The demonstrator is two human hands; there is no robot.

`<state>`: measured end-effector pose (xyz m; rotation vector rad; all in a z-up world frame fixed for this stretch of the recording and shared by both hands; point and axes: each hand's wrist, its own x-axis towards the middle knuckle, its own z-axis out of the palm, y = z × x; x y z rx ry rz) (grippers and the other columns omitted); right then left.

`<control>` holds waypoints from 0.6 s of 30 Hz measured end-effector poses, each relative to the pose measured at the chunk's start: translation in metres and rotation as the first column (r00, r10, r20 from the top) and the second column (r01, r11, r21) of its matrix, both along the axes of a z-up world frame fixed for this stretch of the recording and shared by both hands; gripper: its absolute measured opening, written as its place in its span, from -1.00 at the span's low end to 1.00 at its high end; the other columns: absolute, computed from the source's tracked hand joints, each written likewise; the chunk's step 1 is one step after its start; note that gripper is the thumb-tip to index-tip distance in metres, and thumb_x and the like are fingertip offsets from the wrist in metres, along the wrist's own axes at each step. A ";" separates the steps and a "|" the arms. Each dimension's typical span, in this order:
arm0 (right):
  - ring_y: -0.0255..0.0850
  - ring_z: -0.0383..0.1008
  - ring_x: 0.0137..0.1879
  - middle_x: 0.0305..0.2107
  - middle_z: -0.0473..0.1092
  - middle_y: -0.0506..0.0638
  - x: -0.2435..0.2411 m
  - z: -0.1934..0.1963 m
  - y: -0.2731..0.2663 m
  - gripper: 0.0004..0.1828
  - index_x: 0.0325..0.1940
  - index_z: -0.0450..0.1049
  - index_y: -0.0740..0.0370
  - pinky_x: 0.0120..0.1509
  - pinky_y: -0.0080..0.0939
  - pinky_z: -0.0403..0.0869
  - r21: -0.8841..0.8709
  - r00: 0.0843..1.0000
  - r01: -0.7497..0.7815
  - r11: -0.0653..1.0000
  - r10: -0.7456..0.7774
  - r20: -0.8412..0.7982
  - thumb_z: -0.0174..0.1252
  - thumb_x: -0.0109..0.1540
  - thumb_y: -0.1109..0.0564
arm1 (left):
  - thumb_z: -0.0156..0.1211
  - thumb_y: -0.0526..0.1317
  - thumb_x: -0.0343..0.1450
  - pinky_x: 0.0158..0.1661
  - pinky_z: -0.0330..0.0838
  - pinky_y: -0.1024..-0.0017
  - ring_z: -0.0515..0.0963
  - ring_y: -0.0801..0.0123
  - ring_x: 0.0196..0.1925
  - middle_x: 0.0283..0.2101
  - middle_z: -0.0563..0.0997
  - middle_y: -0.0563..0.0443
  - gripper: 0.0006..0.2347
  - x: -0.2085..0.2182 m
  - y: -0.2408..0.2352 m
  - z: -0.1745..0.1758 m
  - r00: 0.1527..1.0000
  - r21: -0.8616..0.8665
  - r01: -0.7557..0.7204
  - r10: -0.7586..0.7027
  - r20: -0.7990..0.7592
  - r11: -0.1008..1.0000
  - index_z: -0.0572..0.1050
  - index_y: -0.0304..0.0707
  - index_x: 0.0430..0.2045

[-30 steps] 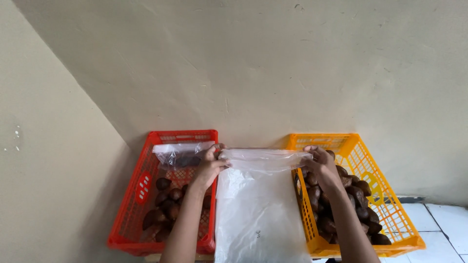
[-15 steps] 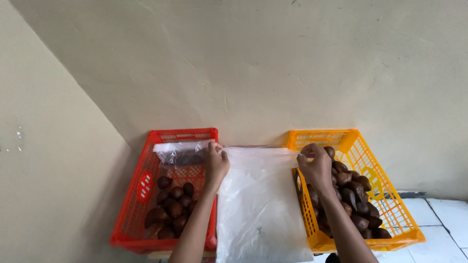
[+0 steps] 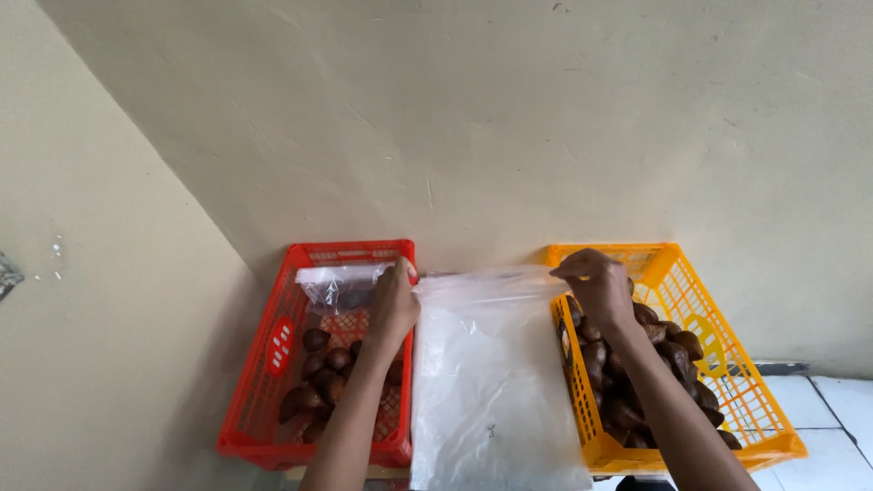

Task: The person places dark brown fruits from two plastic baskets into a clear zip-top bag, seals it, and sets it aside. They repeat this process with a second bag, filling and sealing it before placing it in the red basket.

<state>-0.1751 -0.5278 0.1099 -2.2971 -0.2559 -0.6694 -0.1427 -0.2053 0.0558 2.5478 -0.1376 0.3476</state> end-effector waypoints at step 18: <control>-0.04 0.53 -0.30 -0.43 0.47 -0.03 -0.003 -0.016 -0.001 -0.68 -0.18 0.64 -0.10 -0.11 -0.03 0.51 -0.352 0.972 0.197 0.915 -0.229 -0.049 0.10 0.12 0.24 | 0.15 -0.39 0.35 -0.30 0.61 0.38 0.61 0.17 -0.18 -0.18 0.37 -0.06 -0.82 -0.012 -0.021 0.002 0.964 0.243 0.000 -0.064 0.257 0.970 0.52 -0.18 -0.22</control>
